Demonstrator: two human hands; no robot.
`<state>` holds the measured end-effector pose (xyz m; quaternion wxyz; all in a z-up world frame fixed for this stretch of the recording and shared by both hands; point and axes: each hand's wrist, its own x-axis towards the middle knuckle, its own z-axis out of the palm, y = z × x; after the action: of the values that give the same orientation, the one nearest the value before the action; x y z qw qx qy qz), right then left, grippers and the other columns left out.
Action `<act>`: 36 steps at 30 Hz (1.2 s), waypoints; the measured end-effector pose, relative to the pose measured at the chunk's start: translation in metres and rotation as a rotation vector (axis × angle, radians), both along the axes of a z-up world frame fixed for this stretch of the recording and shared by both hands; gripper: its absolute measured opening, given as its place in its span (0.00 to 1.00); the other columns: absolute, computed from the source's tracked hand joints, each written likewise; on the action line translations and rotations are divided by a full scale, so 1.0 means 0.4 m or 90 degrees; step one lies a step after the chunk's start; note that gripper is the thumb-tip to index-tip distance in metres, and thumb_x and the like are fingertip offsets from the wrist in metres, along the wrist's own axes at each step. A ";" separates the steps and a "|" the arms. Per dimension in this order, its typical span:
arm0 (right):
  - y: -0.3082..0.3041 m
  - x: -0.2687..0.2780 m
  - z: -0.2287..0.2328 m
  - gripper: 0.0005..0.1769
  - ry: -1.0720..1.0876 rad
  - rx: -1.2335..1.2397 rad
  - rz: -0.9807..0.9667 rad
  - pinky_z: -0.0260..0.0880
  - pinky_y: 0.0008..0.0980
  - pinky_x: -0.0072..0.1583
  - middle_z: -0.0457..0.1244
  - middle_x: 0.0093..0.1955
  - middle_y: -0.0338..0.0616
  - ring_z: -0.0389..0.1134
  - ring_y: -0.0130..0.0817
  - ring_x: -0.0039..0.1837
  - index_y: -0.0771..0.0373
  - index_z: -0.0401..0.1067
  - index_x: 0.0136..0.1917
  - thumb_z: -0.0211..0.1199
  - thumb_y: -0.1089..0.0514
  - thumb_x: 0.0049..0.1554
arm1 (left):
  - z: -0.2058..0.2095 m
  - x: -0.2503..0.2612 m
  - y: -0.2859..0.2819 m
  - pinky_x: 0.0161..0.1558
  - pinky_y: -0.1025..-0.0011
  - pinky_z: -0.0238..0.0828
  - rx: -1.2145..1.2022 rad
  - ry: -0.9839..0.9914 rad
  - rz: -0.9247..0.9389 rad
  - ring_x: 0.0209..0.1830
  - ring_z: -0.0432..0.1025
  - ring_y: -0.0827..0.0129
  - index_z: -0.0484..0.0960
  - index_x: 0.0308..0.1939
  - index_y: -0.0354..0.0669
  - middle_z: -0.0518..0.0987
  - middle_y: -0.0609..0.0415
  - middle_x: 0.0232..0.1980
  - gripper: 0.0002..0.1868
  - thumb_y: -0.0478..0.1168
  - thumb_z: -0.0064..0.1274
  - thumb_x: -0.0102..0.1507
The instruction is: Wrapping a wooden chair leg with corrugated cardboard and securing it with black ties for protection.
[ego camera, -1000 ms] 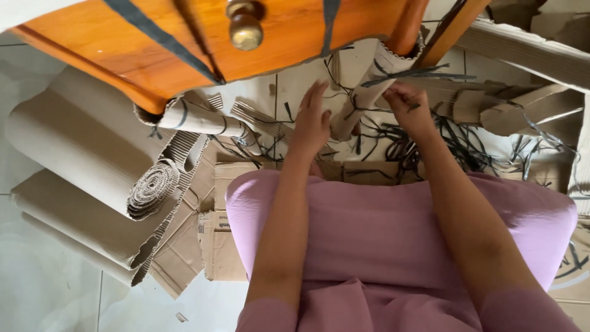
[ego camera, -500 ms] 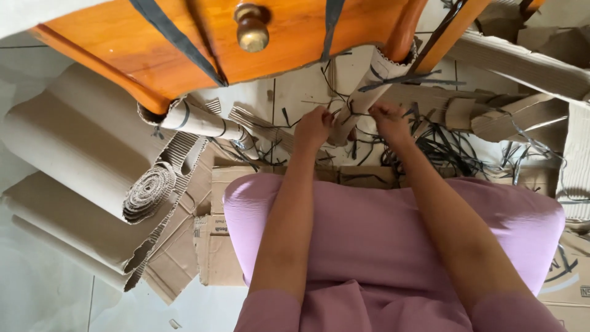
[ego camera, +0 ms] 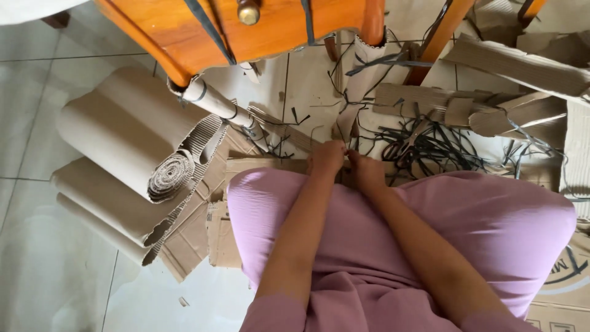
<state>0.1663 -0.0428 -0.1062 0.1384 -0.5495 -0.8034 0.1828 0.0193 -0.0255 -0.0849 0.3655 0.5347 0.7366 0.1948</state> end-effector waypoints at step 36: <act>0.067 0.132 -0.010 0.18 0.296 -0.089 -0.020 0.71 0.64 0.52 0.71 0.51 0.63 0.71 0.69 0.54 0.60 0.76 0.63 0.49 0.54 0.69 | 0.141 0.172 -0.048 0.26 0.70 0.59 0.075 0.013 0.396 0.22 0.62 0.72 0.79 0.31 0.47 0.63 0.60 0.22 0.15 0.41 0.37 0.68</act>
<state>0.2191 -0.0161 -0.1103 0.2843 -0.5130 -0.7269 0.3573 0.0881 -0.0446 -0.0286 0.2494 0.3055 0.8561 0.3339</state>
